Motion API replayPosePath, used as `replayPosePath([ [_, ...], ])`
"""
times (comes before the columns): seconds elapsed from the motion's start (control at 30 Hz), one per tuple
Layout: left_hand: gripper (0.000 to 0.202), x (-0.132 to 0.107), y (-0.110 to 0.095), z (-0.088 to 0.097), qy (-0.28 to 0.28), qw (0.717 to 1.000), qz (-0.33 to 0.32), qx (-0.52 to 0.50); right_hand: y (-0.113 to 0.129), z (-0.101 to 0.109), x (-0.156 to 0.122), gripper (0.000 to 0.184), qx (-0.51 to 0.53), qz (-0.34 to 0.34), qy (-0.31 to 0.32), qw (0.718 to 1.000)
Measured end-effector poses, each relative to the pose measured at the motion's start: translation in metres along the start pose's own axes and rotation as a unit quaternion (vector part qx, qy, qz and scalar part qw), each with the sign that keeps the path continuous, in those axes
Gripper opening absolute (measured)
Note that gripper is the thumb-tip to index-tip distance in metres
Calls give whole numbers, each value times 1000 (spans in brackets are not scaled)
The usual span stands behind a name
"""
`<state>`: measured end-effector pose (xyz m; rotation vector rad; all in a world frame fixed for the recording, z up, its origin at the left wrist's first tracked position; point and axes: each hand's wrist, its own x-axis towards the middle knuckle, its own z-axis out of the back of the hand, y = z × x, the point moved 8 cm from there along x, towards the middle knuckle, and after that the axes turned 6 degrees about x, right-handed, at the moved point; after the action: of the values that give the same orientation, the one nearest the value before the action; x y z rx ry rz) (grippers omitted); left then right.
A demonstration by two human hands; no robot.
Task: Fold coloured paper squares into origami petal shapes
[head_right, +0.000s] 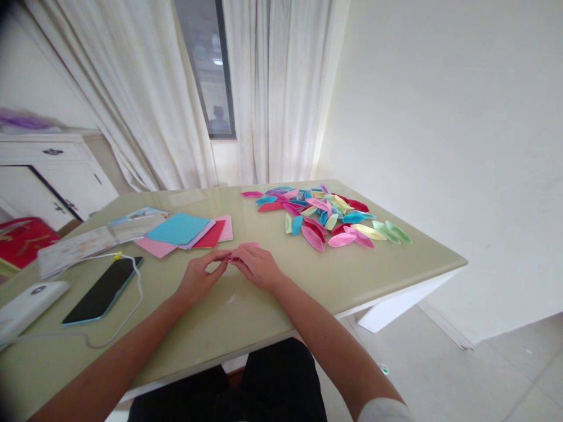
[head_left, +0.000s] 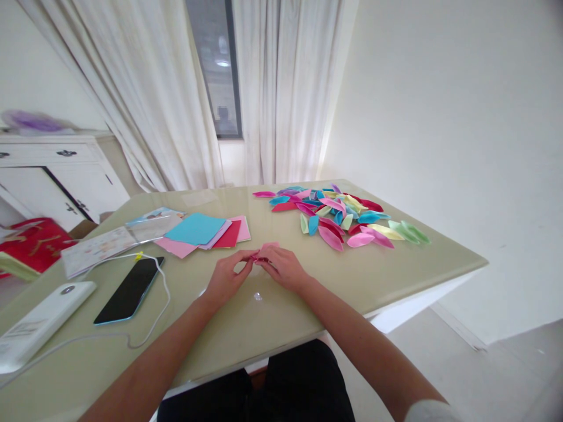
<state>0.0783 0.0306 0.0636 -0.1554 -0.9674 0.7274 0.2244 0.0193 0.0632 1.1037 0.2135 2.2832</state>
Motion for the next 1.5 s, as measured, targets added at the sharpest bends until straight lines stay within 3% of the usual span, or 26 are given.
replayPosePath([
  [0.4,21,-1,-1,3,-9,1000,0,18,4,1,1,18,5,-17,12,1000],
  [0.67,32,-1,-2,-7,17,999,-50,12,-1,4,-1,18,-5,-38,-8,999],
  [1.03,12,1,-4,2,-1,997,-66,49,1,3,-2,15,35,-24,-7,999],
  [1.5,12,-2,-4,1,-7,996,-84,38,1,2,-1,13,30,-10,-1,999],
])
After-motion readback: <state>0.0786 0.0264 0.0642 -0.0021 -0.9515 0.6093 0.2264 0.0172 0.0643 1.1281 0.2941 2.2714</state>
